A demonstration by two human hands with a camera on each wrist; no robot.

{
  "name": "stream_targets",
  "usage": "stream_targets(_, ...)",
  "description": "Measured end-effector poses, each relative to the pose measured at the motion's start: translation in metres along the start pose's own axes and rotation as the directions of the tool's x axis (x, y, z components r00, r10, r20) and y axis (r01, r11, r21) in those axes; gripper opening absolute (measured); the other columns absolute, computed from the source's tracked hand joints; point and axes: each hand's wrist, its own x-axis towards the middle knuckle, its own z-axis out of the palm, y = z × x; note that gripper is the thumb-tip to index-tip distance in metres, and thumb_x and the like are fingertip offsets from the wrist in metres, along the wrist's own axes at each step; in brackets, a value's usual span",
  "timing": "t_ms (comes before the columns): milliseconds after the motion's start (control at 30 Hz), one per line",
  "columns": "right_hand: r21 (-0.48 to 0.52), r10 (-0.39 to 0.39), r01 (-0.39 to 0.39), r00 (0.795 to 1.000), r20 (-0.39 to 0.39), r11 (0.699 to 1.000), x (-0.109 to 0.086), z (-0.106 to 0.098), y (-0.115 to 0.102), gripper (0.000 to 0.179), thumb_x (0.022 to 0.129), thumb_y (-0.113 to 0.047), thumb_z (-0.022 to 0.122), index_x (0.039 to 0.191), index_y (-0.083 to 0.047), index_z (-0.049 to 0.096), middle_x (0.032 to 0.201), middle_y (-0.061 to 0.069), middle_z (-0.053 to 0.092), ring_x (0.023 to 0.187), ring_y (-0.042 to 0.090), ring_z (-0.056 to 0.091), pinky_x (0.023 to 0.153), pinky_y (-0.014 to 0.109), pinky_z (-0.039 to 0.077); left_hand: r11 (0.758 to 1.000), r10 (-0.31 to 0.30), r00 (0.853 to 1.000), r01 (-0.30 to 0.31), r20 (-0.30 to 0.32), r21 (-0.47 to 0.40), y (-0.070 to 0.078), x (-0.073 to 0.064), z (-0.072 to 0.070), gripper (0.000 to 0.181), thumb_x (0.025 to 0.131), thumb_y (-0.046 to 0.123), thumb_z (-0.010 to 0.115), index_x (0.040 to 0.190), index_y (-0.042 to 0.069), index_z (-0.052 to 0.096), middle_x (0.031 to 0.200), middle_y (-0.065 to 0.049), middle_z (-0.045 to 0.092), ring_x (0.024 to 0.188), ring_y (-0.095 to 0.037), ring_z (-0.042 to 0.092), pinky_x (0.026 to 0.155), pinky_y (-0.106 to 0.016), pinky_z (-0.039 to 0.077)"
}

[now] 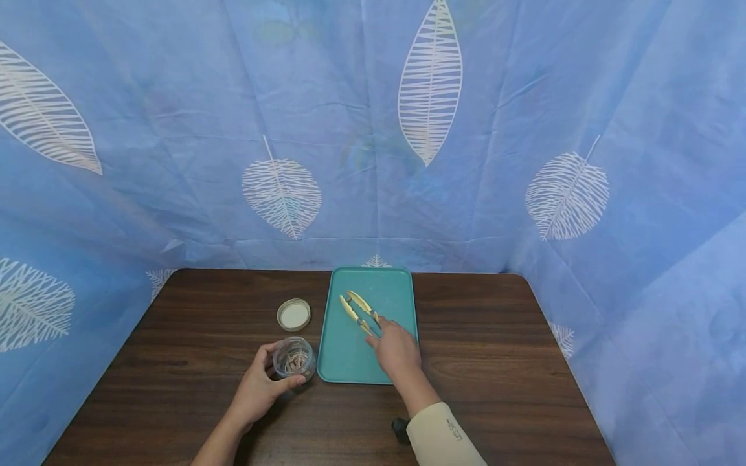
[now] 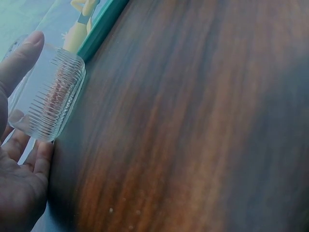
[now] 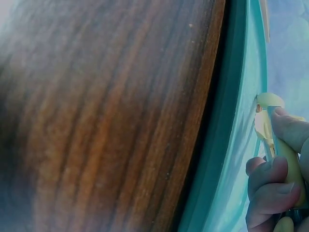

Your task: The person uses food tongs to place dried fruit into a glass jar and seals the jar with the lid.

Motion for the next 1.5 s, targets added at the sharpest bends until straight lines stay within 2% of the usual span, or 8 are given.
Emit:
stream_targets(167,-0.002,-0.006,0.006,1.000,-0.020,1.000,-0.001,0.001,0.002,0.063,0.102,-0.039,0.076,0.152,-0.003,0.062,0.144,0.022,0.070,0.123,0.042,0.072,0.095,0.056,0.063,1.000,0.004,1.000,-0.004,-0.004,0.007,0.001,0.000,0.001,0.090,0.079,0.034,0.099,0.150,0.012,0.050,0.151,-0.014,0.062,0.140,-0.036,0.062,0.122,-0.056,0.047)
stream_targets(367,-0.003,-0.004,0.004,1.000,-0.027,1.000,-0.003,0.000,0.004,0.062,0.102,-0.038,0.077,0.151,-0.004,0.062,0.138,0.021,0.074,0.109,0.035,0.076,0.086,0.051,0.063,1.000,0.001,1.000,-0.001,-0.013,0.014,0.002,0.000,0.002,0.090,0.079,0.034,0.100,0.150,0.011,0.050,0.150,-0.015,0.063,0.138,-0.036,0.064,0.121,-0.056,0.049)
stream_targets(633,-0.004,-0.045,0.045,0.996,-0.083,0.999,-0.012,-0.003,0.002,0.061,0.101,-0.037,0.078,0.149,-0.003,0.064,0.137,0.020,0.075,0.104,0.034,0.077,0.083,0.049,0.064,1.000,0.004,1.000,-0.004,-0.012,0.005,0.003,-0.003,0.003,0.089,0.079,0.031,0.100,0.151,0.012,0.050,0.149,-0.016,0.063,0.137,-0.037,0.065,0.120,-0.057,0.049)
stream_targets(800,0.005,-0.080,0.081,0.990,-0.120,0.997,-0.023,-0.005,-0.003,0.060,0.100,-0.036,0.080,0.148,-0.002,0.065,0.134,0.020,0.076,0.102,0.033,0.077,0.080,0.048,0.064,1.000,0.006,1.000,-0.006,-0.016,0.002,0.003,-0.004,0.002,0.090,0.078,0.031,0.100,0.151,0.012,0.051,0.149,-0.016,0.064,0.138,-0.038,0.064,0.120,-0.057,0.049)
stream_targets(900,0.003,-0.097,0.098,0.986,-0.133,0.995,-0.031,-0.007,-0.006,0.060,0.098,-0.036,0.081,0.146,-0.003,0.067,0.118,0.015,0.079,0.088,0.025,0.075,0.071,0.041,0.062,1.000,0.006,1.000,-0.006,-0.020,0.007,0.003,-0.004,0.001,0.090,0.078,0.031,0.101,0.150,0.011,0.051,0.150,-0.017,0.063,0.139,-0.038,0.063,0.121,-0.057,0.048)
stream_targets(1000,0.006,-0.107,0.108,0.985,-0.138,0.994,-0.038,-0.010,-0.009,0.059,0.098,-0.036,0.082,0.146,-0.005,0.068,0.099,0.009,0.076,0.071,0.015,0.062,0.059,0.032,0.052,1.000,0.005,1.000,-0.005,-0.024,0.011,0.004,-0.004,0.001,0.091,0.077,0.031,0.101,0.150,0.011,0.051,0.151,-0.017,0.063,0.139,-0.038,0.062,0.121,-0.057,0.048)
stream_targets(1100,0.005,-0.121,0.123,0.981,-0.150,0.992,-0.046,-0.014,-0.012,0.059,0.097,-0.036,0.082,0.146,-0.006,0.068,0.092,0.006,0.073,0.064,0.010,0.052,0.054,0.026,0.044,1.000,0.002,1.000,-0.002,-0.025,0.009,0.005,-0.004,0.001,0.090,0.078,0.030,0.101,0.150,0.011,0.051,0.152,-0.017,0.062,0.140,-0.039,0.062,0.122,-0.057,0.047)
stream_targets(1500,-0.012,-0.208,0.210,0.961,-0.184,0.978,-0.086,-0.020,-0.028,0.058,0.092,-0.035,0.087,0.141,-0.008,0.071,0.087,0.000,0.071,0.065,0.004,0.054,0.054,0.020,0.043,1.000,-0.006,1.000,0.007,-0.020,0.028,0.003,-0.003,0.001,0.091,0.079,0.034,0.100,0.151,0.012,0.050,0.150,-0.017,0.064,0.141,-0.038,0.061,0.121,-0.057,0.048)
